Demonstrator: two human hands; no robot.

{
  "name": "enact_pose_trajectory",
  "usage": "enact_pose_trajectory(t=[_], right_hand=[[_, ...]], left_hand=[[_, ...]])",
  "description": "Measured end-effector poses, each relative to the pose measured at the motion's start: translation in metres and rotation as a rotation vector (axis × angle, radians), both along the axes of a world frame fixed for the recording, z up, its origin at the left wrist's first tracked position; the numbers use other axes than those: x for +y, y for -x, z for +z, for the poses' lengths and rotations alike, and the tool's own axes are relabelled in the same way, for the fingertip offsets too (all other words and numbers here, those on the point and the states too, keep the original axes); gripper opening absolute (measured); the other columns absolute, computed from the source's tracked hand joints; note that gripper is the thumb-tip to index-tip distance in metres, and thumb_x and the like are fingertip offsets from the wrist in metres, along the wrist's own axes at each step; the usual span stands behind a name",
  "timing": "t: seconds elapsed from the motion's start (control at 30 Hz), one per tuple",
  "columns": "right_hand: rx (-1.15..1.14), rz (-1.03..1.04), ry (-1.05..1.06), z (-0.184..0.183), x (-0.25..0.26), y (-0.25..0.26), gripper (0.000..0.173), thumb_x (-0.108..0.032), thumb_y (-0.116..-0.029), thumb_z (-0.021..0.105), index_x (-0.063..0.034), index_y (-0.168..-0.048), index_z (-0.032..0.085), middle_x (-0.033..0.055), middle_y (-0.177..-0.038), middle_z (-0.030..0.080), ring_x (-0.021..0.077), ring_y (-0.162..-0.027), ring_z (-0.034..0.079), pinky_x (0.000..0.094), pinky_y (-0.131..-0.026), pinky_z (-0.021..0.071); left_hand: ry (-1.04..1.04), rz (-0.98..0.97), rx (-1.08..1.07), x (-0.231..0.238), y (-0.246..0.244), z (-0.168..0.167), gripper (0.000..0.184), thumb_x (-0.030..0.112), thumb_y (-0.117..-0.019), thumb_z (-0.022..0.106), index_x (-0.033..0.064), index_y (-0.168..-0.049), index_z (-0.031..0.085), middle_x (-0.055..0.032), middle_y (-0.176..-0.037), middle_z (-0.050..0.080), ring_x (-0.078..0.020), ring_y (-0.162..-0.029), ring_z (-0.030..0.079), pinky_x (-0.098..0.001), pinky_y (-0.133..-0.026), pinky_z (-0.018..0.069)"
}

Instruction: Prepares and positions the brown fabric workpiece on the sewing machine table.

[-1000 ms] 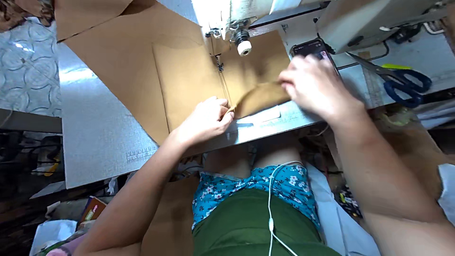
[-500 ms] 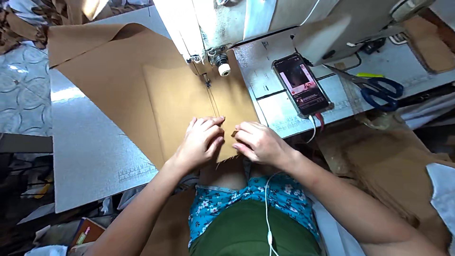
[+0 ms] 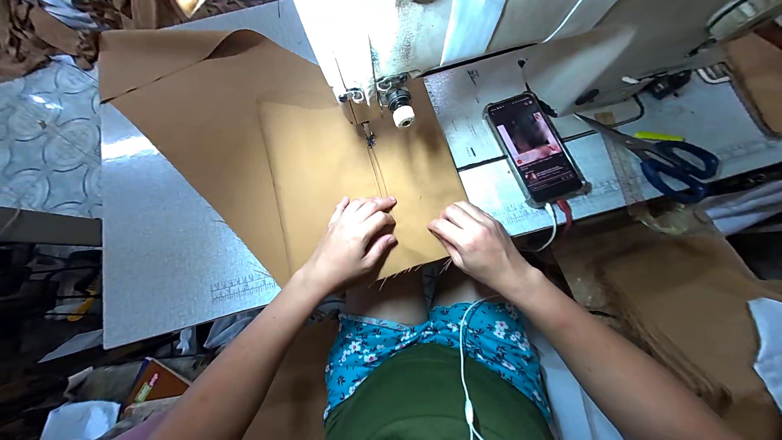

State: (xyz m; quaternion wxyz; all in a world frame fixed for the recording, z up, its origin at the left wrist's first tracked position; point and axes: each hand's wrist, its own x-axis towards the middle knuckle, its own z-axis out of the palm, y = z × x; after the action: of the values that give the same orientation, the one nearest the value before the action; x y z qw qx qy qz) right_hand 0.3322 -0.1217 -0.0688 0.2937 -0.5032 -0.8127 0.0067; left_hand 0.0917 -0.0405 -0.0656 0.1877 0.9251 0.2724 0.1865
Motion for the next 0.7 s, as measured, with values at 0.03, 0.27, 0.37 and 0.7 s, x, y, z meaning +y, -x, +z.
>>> enact_pose_trajectory(t=[0.03,0.27,0.37,0.7], right_hand=[[0.002,0.010,0.004,-0.0003,-0.0007,-0.0011,0.014,-0.001,-0.0887,0.061,-0.0009,-0.090,0.075,0.0154,-0.086,0.067,0.0333,-0.087,0.069,0.0429,-0.076,0.0580],[0.007,0.065,-0.005,-0.0021,-0.0008,-0.0075,0.015,-0.001,-0.0881,0.060,-0.0017,-0.090,0.075,0.0154,-0.090,0.069,0.0324,-0.091,0.070,0.0419,-0.081,0.0587],[0.003,0.062,0.009,-0.0013,-0.0009,-0.0073,0.015,-0.001,-0.0882,0.060,-0.0015,-0.090,0.075,0.0156,-0.090,0.069,0.0331,-0.091,0.070,0.0426,-0.080,0.0586],[-0.014,0.039,0.031,0.0006,-0.0007,-0.0054,0.015,-0.004,-0.0897,0.060,-0.0012,-0.091,0.075,0.0158,-0.089,0.068,0.0346,-0.089,0.069,0.0436,-0.070,0.0580]], left_hand=[[0.000,-0.002,-0.012,0.0007,-0.0007,0.0001,0.028,0.025,-0.0964,0.057,0.0035,-0.105,0.073,-0.0143,-0.137,0.064,-0.0336,-0.127,0.061,-0.0618,-0.104,0.0423],[-0.029,-0.001,-0.003,0.0018,-0.0044,0.0014,0.026,0.025,-0.0959,0.060,0.0034,-0.104,0.072,-0.0148,-0.133,0.065,-0.0341,-0.123,0.062,-0.0571,-0.103,0.0448],[-0.030,0.007,-0.002,0.0015,-0.0046,0.0010,0.029,0.026,-0.0968,0.059,0.0024,-0.111,0.071,-0.0146,-0.133,0.066,-0.0341,-0.125,0.062,-0.0570,-0.105,0.0448],[-0.032,0.000,-0.034,0.0035,-0.0096,0.0072,0.023,0.020,-0.0951,0.063,0.0017,-0.103,0.075,-0.0172,-0.128,0.068,-0.0363,-0.117,0.064,-0.0562,-0.100,0.0476]])
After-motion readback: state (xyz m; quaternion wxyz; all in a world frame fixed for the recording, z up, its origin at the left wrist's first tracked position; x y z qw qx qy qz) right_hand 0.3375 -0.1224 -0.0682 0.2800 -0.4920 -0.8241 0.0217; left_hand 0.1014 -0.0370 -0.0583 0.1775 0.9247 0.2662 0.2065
